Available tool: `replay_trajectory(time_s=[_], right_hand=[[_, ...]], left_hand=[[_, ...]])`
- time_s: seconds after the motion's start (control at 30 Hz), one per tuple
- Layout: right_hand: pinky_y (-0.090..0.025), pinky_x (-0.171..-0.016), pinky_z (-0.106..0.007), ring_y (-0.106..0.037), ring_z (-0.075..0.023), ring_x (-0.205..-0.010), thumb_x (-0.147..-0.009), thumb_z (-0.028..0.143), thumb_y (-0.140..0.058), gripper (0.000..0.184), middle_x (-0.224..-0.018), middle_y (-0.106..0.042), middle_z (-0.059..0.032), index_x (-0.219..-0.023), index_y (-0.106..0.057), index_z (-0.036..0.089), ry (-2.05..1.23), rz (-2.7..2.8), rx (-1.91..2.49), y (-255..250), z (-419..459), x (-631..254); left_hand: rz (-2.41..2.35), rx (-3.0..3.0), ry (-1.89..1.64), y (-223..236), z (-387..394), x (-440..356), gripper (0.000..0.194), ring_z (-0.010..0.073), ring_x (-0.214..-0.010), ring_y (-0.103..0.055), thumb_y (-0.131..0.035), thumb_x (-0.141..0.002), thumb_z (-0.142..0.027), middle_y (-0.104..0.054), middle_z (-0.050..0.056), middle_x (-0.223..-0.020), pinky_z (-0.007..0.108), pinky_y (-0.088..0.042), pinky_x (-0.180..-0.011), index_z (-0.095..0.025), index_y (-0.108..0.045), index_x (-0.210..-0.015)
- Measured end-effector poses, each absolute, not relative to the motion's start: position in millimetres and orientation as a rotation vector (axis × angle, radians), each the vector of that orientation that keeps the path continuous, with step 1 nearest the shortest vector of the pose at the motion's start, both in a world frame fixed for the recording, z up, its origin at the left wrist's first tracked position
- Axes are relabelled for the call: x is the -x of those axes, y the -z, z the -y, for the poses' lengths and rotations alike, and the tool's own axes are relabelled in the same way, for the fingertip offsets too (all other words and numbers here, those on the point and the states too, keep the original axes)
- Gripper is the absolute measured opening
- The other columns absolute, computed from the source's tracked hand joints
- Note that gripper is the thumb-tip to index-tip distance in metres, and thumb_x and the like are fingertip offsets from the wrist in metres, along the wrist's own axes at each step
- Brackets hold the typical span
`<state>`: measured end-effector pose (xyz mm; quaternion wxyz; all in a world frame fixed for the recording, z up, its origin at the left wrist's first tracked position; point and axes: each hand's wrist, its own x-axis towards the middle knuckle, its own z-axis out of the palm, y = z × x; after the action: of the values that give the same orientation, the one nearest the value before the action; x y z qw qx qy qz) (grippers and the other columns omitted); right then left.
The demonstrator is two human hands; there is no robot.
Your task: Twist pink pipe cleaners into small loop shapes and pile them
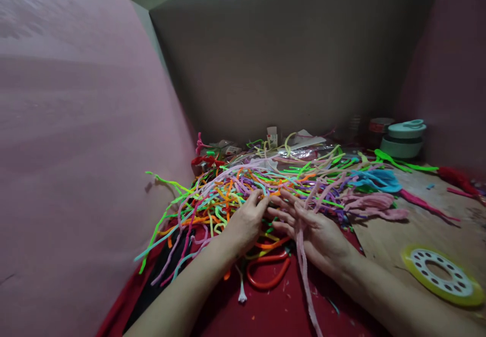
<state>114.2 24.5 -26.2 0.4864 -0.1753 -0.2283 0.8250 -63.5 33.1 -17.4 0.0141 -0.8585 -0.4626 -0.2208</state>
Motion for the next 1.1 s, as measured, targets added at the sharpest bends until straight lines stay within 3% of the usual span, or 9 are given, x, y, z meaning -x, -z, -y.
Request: replay_trajectory(time_s=[0.1,0.2,0.4,0.6,0.77,0.87,0.97,1.1], right_hand=[[-0.047,-0.086,-0.034,-0.058,-0.0192,-0.105,-0.082,0.020,-0.051,0.027,-0.122,-0.056,-0.0039,-0.106,-0.060,0.026,-2.002,0.459,0.479,27.5,-29.3,-109.6],[-0.046,-0.089,-0.036,-0.056,-0.0207,-0.108,-0.082,0.019,-0.050,0.026,-0.127,-0.053,-0.0047,-0.106,-0.060,0.025,-2.025,0.413,0.517,29.3,-30.8,-109.5],[-0.044,-0.090,-0.038,-0.056,-0.0220,-0.106,-0.082,0.019,-0.051,0.028,-0.131,-0.049,-0.0069,-0.110,-0.058,0.022,-2.024,0.424,0.499,29.8,-30.0,-110.2],[-0.046,-0.087,-0.036,-0.057,-0.0211,-0.104,-0.082,0.021,-0.052,0.028,-0.134,-0.046,-0.0071,-0.109,-0.059,0.022,-2.019,0.443,0.501,31.6,-32.3,-109.6],[-0.045,-0.089,-0.036,-0.057,-0.0204,-0.105,-0.082,0.019,-0.051,0.029,-0.136,-0.044,-0.0077,-0.110,-0.058,0.021,-2.007,0.435,0.533,30.0,-33.1,-109.4],[-0.045,-0.090,-0.037,-0.057,-0.0202,-0.106,-0.083,0.017,-0.049,0.029,-0.135,-0.044,-0.0076,-0.111,-0.057,0.020,-1.998,0.428,0.551,30.6,-33.4,-108.3],[-0.048,-0.087,-0.035,-0.058,-0.0202,-0.103,-0.084,0.018,-0.048,0.025,-0.133,-0.046,-0.0081,-0.108,-0.058,0.019,-1.986,0.437,0.546,31.8,-33.3,-109.8],[-0.052,-0.065,-0.028,-0.065,-0.0187,-0.081,-0.083,0.017,-0.049,0.023,-0.112,-0.060,-0.0143,-0.104,-0.058,0.013,-1.987,0.585,0.514,24.9,-29.5,-116.7]], left_hand=[[1.551,2.535,0.871,1.9,-45.7,71.6,0.040,0.0168,-0.092,-0.056,-0.043,-0.074,-0.003,-0.053,0.009,-0.105,0.029,-0.049,-0.080,-0.018,-0.053,-0.110],[1.606,2.372,0.888,-16.2,-66.5,83.9,0.034,0.0167,-0.085,-0.056,-0.038,-0.074,-0.001,-0.058,0.007,-0.093,0.030,-0.047,-0.079,-0.017,-0.063,-0.090],[1.615,2.417,0.417,-22.6,-86.0,98.9,0.019,0.0216,-0.086,-0.051,-0.047,-0.074,-0.010,-0.060,0.008,-0.084,0.035,-0.044,-0.076,-0.018,-0.064,-0.070],[1.578,2.335,0.608,-25.1,-76.0,107.7,0.017,0.0181,-0.078,-0.050,-0.043,-0.078,-0.011,-0.058,0.005,-0.078,0.030,-0.042,-0.071,-0.019,-0.058,-0.076],[1.729,2.544,0.810,-51.0,-65.4,125.2,0.013,0.0152,-0.073,-0.049,-0.049,-0.078,-0.024,-0.055,0.001,-0.073,0.027,-0.041,-0.069,-0.019,-0.060,-0.072],[1.835,2.783,1.028,-63.9,-57.9,140.4,0.013,0.0159,-0.080,-0.052,-0.057,-0.075,-0.028,-0.059,0.002,-0.080,0.028,-0.041,-0.075,-0.017,-0.063,-0.077],[1.886,2.831,1.600,-66.1,-53.3,148.1,0.012,0.0135,-0.074,-0.055,-0.060,-0.075,-0.027,-0.060,0.002,-0.076,0.026,-0.041,-0.075,-0.015,-0.061,-0.077],[1.607,2.568,2.300,-58.5,-52.9,134.0,0.008,0.0112,-0.070,-0.056,-0.061,-0.076,-0.024,-0.061,-0.001,-0.070,0.026,-0.042,-0.077,-0.017,-0.058,-0.074]])
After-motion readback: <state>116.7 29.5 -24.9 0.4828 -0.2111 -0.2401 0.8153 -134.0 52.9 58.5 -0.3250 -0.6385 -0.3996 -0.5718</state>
